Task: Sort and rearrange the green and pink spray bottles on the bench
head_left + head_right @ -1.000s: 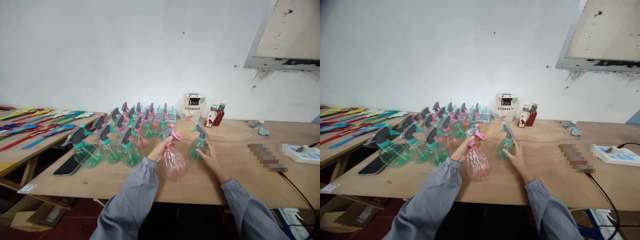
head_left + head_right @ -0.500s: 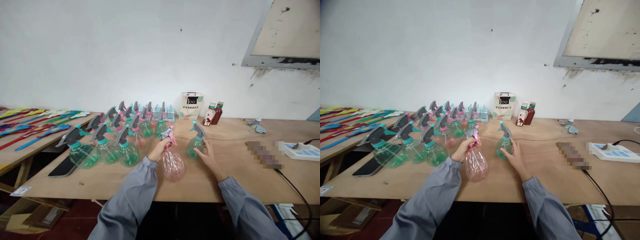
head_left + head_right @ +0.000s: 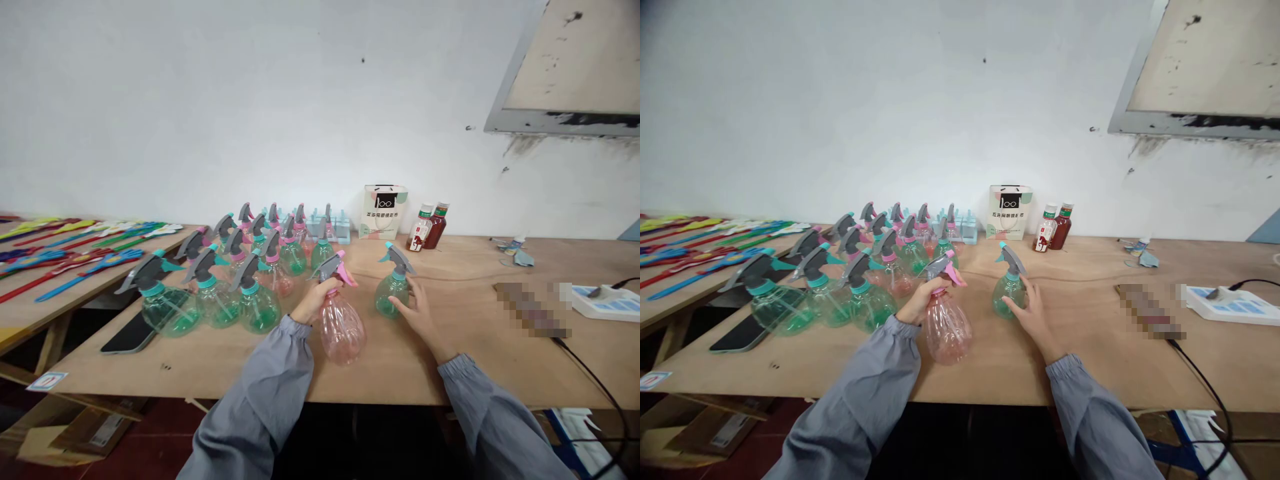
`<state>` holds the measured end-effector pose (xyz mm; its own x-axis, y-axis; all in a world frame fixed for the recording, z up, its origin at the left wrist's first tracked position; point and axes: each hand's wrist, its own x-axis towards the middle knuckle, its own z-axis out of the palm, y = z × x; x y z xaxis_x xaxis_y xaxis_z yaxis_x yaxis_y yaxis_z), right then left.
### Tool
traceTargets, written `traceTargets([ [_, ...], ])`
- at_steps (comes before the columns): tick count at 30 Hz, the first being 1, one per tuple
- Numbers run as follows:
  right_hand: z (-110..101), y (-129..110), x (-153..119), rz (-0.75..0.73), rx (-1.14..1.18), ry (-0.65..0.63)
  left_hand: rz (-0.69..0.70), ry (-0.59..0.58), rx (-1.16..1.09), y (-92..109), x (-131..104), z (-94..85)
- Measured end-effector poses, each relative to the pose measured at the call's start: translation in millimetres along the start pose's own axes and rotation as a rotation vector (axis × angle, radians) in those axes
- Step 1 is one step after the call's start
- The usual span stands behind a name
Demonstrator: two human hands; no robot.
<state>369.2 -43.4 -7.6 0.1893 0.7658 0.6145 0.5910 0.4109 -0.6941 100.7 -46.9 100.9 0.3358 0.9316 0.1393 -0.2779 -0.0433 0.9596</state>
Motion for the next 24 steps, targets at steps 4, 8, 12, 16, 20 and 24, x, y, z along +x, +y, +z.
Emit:
traceTargets([
  [4, 0, 0, 0, 0.001, 0.002, 0.007, 0.025, 0.034, -0.027, -2, 1, 0.3],
  [8, 0, -1, 0, 0.006, 0.003, 0.003, 0.038, 0.057, -0.072, -4, 1, 1.7],
  [12, 0, -1, 1, 0.009, 0.006, 0.007, 0.057, 0.019, 0.033, -2, -2, 2.6],
  [16, 0, -1, 0, 0.01, 0.006, 0.001, 0.089, 0.07, 0.006, -2, -3, 3.0],
  [20, -1, -1, 0, 0.013, 0.008, -0.005, 0.223, 0.121, 0.16, -1, 3, -3.9],
  [24, 0, -1, 0, 0.029, 0.005, -0.008, 0.414, 0.295, 0.55, -3, 20, -20.8],
])
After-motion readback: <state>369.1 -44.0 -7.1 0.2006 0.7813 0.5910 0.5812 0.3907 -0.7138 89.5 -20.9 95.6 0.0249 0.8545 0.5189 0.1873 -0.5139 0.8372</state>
